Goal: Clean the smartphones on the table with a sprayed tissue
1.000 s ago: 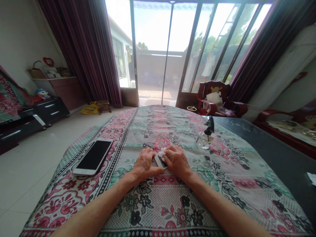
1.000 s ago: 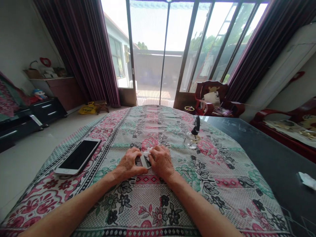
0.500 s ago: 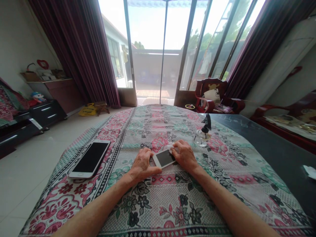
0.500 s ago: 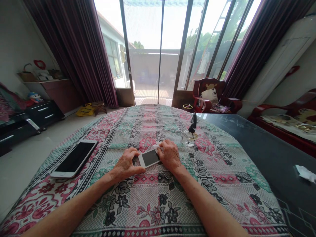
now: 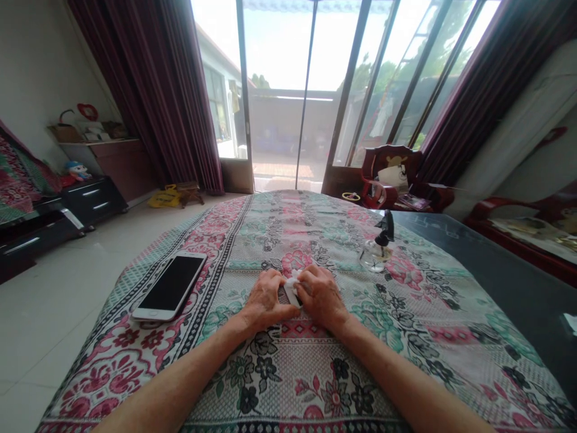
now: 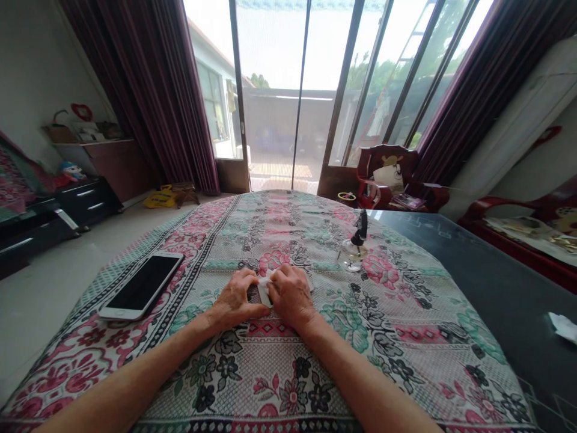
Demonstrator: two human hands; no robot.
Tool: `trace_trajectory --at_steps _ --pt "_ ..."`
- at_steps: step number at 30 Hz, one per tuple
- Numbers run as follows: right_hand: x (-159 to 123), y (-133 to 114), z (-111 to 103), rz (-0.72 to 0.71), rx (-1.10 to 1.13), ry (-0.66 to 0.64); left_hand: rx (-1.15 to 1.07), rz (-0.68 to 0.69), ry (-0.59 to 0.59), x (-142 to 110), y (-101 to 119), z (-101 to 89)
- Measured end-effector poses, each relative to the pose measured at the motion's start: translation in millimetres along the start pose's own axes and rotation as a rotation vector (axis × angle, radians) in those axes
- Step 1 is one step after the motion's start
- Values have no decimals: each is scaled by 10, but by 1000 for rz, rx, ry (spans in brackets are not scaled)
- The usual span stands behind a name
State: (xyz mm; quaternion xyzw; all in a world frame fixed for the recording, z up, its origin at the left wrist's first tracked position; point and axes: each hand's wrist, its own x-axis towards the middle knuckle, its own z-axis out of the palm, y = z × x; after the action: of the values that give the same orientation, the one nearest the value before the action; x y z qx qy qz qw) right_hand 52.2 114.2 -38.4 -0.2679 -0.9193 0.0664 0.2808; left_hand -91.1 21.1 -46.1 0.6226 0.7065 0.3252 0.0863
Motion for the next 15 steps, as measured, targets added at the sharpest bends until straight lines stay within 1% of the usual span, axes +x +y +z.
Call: trace_trajectory --at_steps 7,9,12,15 --pt "44 431 -72 132 -72 58 -20 8 -18 -4 11 -29" --pt "36 498 -96 175 -98 75 -24 13 -19 -3 5 -25" --pt "12 459 -108 186 -126 89 -31 14 -14 0 6 -19" --pt "-9 275 -78 123 -98 66 -39 9 3 1 22 -16"
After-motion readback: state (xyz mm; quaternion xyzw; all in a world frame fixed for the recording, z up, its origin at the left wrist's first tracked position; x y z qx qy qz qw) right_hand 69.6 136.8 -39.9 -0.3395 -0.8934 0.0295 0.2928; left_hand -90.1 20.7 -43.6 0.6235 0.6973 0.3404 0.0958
